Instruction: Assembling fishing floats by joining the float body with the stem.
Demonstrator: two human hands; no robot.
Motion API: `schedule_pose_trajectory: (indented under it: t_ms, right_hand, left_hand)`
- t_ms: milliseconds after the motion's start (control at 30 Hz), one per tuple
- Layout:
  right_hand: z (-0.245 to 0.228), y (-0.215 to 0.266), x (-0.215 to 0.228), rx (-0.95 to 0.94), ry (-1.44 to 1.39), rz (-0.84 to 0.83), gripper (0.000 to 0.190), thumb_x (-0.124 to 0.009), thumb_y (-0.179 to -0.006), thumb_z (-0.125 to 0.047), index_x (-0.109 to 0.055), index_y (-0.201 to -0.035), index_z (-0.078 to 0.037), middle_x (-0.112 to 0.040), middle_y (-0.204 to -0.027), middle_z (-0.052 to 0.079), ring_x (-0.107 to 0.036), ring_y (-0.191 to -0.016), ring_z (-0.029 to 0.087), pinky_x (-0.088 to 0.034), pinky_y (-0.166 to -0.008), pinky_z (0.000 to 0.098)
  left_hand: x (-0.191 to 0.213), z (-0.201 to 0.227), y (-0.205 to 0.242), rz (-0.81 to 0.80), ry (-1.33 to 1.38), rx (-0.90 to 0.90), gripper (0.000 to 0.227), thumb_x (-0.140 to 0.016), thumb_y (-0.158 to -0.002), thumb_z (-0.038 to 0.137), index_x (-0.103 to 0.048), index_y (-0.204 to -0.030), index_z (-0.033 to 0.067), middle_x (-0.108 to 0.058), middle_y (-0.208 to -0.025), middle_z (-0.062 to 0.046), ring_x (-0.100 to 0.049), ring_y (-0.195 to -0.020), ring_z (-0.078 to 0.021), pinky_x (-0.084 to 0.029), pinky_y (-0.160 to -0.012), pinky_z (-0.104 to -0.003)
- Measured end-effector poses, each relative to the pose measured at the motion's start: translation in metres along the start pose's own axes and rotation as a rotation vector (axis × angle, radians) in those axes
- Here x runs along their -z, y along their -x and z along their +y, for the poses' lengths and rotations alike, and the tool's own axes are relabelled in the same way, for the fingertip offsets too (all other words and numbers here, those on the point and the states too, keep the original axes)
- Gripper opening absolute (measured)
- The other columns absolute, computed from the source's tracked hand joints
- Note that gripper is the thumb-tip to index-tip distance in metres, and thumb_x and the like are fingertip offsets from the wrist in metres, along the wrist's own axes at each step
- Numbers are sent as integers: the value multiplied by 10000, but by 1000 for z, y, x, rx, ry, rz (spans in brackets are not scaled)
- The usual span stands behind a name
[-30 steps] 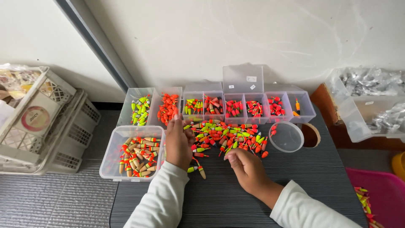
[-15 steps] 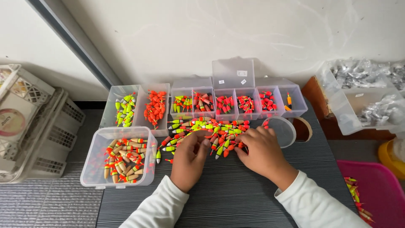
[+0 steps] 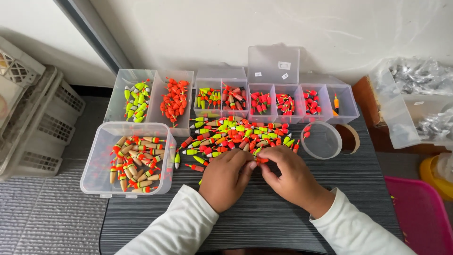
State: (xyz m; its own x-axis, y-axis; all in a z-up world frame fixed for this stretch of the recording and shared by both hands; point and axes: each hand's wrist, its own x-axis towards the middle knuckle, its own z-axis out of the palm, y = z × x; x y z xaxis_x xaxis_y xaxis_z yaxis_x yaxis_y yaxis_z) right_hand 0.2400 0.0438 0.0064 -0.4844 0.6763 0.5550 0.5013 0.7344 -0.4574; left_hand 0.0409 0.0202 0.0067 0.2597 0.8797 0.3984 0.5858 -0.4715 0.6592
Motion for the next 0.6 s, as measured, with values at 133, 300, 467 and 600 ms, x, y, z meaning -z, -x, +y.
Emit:
schedule_pose_trajectory:
  t_ms: [133, 300, 467, 600]
  right_hand:
    - [0, 3, 0, -3, -30, 56, 318, -737, -867, -1, -624, -1154, -80, -730, -1110, 71, -724, -1021, 212, -576, -936, 337]
    - [-8, -1, 3, -12, -151, 98, 268, -772, -854, 0, -637, -1073, -74, -744, -1052, 66, -747, -987, 181, -603, -935, 303]
    - [-4, -1, 1, -57, -221, 57, 249, -762, -857, 0, -632, -1056, -75, -742, -1071, 77, -743, -1009, 193, -597, -973, 320]
    - [1, 4, -4, -107, -211, 69, 261, -772, -853, -33, -658, -1083, -79, -744, -1075, 85, -743, -1015, 188, -593, -978, 311]
  left_hand:
    - [-2, 1, 2, 61, 13, 1, 170, -589, -994, 241, -546, -1042, 84, -646, -835, -41, -703, -833, -272, -481, -599, -426]
    - [-1, 0, 1, 15, -29, -30, 144, -535, -1012, 208, -620, -1062, 103, -696, -921, -80, -675, -817, -330, -481, -611, -459]
    - [-5, -3, 1, -13, -64, -3, 166, -511, -1019, 218, -642, -1020, 116, -697, -877, -53, -648, -743, -320, -462, -610, -456]
    - [-9, -6, 2, 17, -86, -7, 141, -531, -1014, 215, -634, -992, 122, -667, -831, -44, -631, -708, -313, -445, -575, -451]
